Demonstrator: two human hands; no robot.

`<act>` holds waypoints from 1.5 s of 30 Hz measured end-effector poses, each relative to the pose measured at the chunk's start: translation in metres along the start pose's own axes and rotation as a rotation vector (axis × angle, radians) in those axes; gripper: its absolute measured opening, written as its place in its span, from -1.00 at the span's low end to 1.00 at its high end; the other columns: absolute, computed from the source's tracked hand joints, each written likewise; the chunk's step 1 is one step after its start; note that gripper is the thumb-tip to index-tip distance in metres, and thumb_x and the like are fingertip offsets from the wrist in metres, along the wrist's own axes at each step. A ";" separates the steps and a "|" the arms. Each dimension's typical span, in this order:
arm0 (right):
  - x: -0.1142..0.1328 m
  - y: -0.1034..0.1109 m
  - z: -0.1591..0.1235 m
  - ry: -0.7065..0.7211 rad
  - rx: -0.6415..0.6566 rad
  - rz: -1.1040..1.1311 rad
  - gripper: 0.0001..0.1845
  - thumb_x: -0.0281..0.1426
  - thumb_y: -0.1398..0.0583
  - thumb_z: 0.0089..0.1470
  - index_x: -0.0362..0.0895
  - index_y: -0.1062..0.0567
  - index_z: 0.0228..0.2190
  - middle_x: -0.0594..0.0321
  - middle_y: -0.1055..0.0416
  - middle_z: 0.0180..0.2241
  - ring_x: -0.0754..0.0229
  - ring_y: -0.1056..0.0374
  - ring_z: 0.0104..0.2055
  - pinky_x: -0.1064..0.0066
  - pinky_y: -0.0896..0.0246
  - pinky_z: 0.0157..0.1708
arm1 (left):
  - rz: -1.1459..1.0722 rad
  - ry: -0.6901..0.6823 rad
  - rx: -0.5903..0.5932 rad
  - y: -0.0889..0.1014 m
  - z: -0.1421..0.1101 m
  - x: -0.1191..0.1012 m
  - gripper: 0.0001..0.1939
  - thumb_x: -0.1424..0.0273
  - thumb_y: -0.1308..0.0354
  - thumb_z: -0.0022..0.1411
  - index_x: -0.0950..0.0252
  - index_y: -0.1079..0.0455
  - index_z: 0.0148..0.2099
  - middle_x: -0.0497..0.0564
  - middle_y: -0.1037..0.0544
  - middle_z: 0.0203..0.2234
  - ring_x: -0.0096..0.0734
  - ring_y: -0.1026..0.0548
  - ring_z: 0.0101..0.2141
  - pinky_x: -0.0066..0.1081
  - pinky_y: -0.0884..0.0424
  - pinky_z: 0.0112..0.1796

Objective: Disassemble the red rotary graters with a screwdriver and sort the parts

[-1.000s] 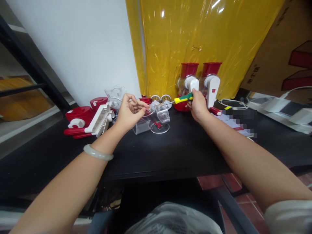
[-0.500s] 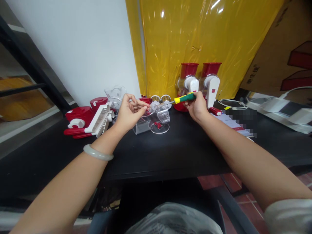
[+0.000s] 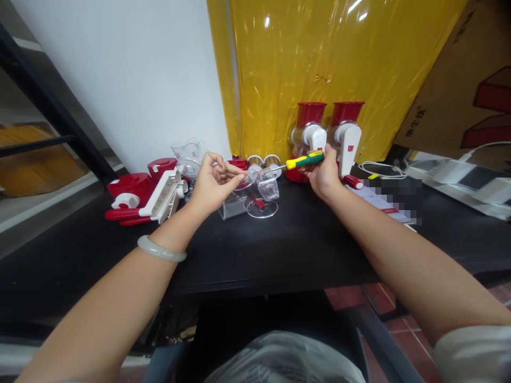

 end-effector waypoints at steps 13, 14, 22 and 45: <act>-0.002 0.005 -0.001 0.013 -0.049 -0.129 -0.61 -0.03 -0.21 0.06 -0.02 -0.19 -0.41 0.50 -0.05 -0.61 0.38 -0.06 -0.66 0.53 -0.09 -0.66 | -0.004 0.014 0.000 -0.001 -0.001 -0.003 -0.44 0.37 -0.41 0.03 0.14 0.01 -0.23 -0.05 -0.59 -0.38 -0.34 -0.60 -0.35 -0.30 -0.55 -0.28; -0.003 0.005 -0.001 -0.001 -0.061 -0.110 -0.63 -0.06 -0.20 0.08 -0.02 -0.19 -0.40 0.50 -0.07 -0.61 0.37 -0.07 -0.65 0.53 -0.09 -0.66 | -0.006 0.014 0.000 -0.001 -0.001 -0.004 -0.43 0.39 -0.42 0.01 0.14 0.01 -0.23 -0.04 -0.60 -0.37 -0.34 -0.60 -0.35 -0.29 -0.55 -0.26; -0.004 0.002 0.004 -0.010 -0.037 -0.029 -0.67 -0.11 -0.14 0.11 -0.02 -0.14 -0.44 0.44 -0.12 -0.55 0.35 -0.10 -0.62 0.49 -0.09 -0.66 | -0.013 0.050 0.014 0.000 -0.001 -0.001 -0.45 0.47 -0.37 0.02 0.14 0.01 -0.21 0.00 -0.60 -0.34 -0.32 -0.61 -0.34 -0.30 -0.54 -0.27; -0.008 0.001 -0.001 -0.041 -0.059 -0.035 -0.69 -0.15 -0.18 0.11 -0.03 -0.16 -0.39 0.49 -0.12 -0.55 0.40 -0.10 -0.65 0.56 -0.12 -0.67 | -0.006 -0.003 0.017 0.000 -0.001 -0.002 -0.47 0.40 -0.36 0.07 0.15 0.03 -0.24 -0.04 -0.58 -0.38 -0.33 -0.60 -0.34 -0.30 -0.52 -0.29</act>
Point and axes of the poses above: each hand's wrist, its own z-axis towards the middle knuckle, its own y-axis out of the back of the hand, x = y × z, the point moved 6 cm from there along z, towards the middle knuckle
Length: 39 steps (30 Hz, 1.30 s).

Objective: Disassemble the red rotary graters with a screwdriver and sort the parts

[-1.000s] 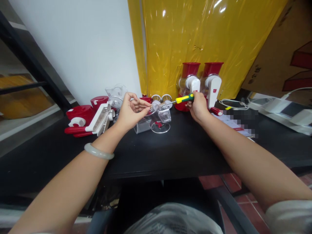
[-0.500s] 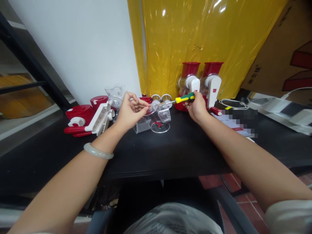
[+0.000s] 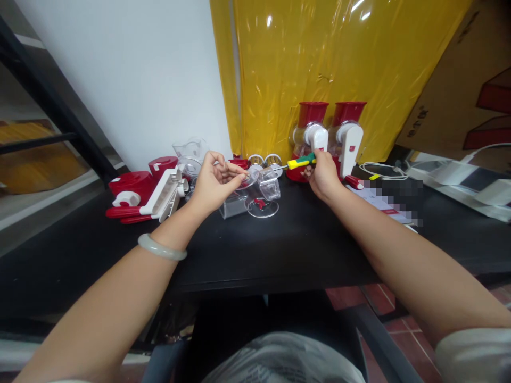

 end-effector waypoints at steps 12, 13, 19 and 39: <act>-0.004 0.000 0.006 0.024 0.057 -0.001 -0.66 -0.06 -0.14 0.10 -0.03 -0.17 -0.39 0.43 -0.16 -0.55 0.33 -0.20 -0.59 0.48 -0.14 -0.62 | 0.002 -0.022 0.005 0.002 0.000 0.001 -0.46 0.35 -0.38 0.07 0.15 0.02 -0.21 -0.02 -0.57 -0.35 -0.28 -0.60 -0.33 -0.23 -0.52 -0.26; -0.004 0.002 0.007 0.047 0.061 -0.025 -0.62 0.00 -0.14 0.09 -0.03 -0.18 -0.37 0.43 -0.18 -0.54 0.33 -0.22 -0.59 0.48 -0.14 -0.62 | 0.000 -0.016 0.007 0.002 0.000 0.002 -0.47 0.36 -0.37 0.07 0.16 0.02 -0.20 -0.01 -0.57 -0.35 -0.28 -0.60 -0.32 -0.23 -0.52 -0.25; -0.001 0.008 0.008 0.144 0.037 -0.140 -0.47 0.18 -0.13 0.02 -0.02 -0.21 -0.35 0.45 -0.21 -0.53 0.35 -0.20 -0.61 0.49 -0.12 -0.64 | -0.017 -0.022 0.020 0.002 0.000 0.002 -0.49 0.43 -0.35 0.08 0.15 0.01 -0.19 -0.05 -0.58 -0.34 -0.33 -0.61 -0.28 -0.30 -0.52 -0.25; 0.005 0.002 0.002 0.114 0.077 -0.157 -0.55 0.07 -0.15 0.09 0.00 -0.16 -0.37 0.51 -0.05 -0.60 0.38 -0.04 -0.68 0.52 -0.11 -0.67 | -0.004 -0.011 -0.002 0.001 0.001 0.003 -0.47 0.36 -0.36 0.09 0.15 0.04 -0.23 -0.03 -0.59 -0.38 -0.28 -0.62 -0.30 -0.25 -0.52 -0.25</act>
Point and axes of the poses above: each hand's wrist, its own z-axis towards the middle knuckle, its own y-axis out of the back of the hand, x = y × z, the point moved 6 cm from there along z, towards the middle knuckle
